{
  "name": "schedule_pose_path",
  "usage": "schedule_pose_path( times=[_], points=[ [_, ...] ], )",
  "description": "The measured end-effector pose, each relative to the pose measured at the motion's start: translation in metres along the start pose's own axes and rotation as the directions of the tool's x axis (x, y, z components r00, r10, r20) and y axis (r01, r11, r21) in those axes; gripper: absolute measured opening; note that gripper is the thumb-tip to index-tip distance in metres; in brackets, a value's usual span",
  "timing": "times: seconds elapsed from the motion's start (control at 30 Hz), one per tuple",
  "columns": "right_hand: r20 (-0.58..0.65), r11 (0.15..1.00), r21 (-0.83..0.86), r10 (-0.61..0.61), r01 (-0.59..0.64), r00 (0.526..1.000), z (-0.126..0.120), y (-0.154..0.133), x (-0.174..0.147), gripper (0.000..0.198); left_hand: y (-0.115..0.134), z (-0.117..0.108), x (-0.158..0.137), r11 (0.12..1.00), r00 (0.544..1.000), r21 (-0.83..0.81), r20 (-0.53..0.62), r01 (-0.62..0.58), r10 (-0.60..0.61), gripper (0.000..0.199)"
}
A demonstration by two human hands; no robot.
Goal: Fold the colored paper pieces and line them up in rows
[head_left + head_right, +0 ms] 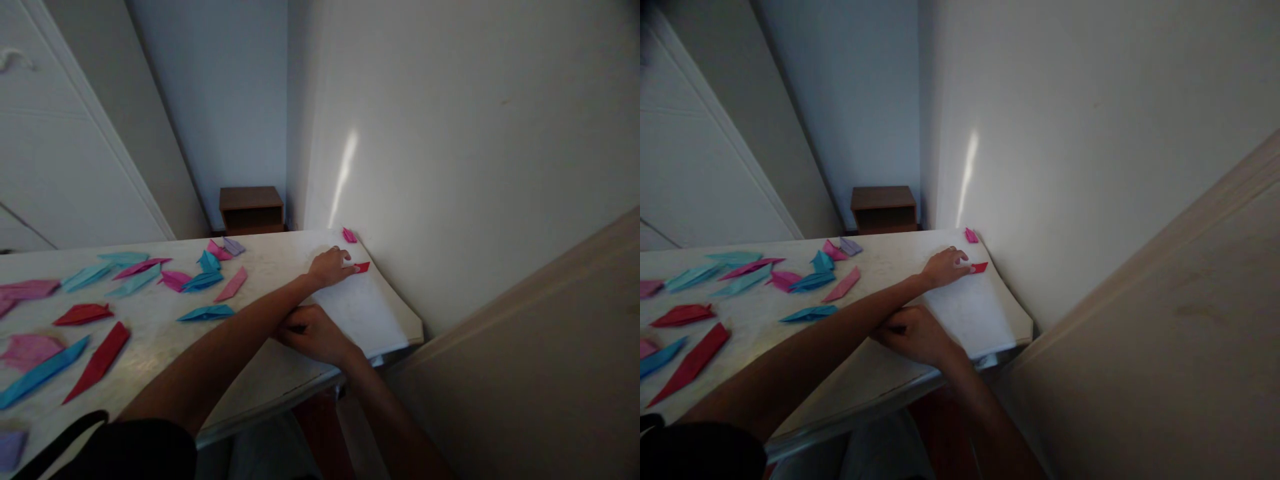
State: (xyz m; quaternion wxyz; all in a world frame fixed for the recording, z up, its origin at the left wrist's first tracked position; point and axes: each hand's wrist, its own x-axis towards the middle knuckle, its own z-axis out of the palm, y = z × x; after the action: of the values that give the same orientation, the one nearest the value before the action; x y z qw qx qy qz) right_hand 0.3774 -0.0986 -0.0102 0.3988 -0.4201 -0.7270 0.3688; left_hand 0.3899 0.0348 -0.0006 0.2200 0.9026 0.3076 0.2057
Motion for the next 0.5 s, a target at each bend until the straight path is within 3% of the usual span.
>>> schedule_pose_path(
  times=[0.13,0.27,0.4,0.5],
  points=[
    [-0.011,0.998,0.020,0.055,-0.054,0.998,-0.003,-0.003,0.002,0.024,-0.005,-0.011,-0.008,0.998,0.998,-0.065,-0.057,0.009,-0.013,0.031],
    [-0.028,0.997,0.021,0.081,-0.080,0.996,-0.006,-0.009,0.003,0.023,-0.005,-0.037,-0.039,0.993,0.992,-0.109,-0.115,0.041,-0.053,0.023],
    [-0.049,0.992,0.035,0.119,-0.118,0.992,-0.005,-0.010,0.001,0.023,0.001,-0.073,-0.103,0.927,0.971,-0.360,-0.165,0.106,-0.175,0.020],
    [-0.047,0.995,-0.029,0.096,-0.097,0.994,-0.004,-0.010,-0.001,0.027,0.003,-0.097,-0.163,0.866,0.968,-0.468,-0.080,0.174,-0.237,0.018]
  ],
)
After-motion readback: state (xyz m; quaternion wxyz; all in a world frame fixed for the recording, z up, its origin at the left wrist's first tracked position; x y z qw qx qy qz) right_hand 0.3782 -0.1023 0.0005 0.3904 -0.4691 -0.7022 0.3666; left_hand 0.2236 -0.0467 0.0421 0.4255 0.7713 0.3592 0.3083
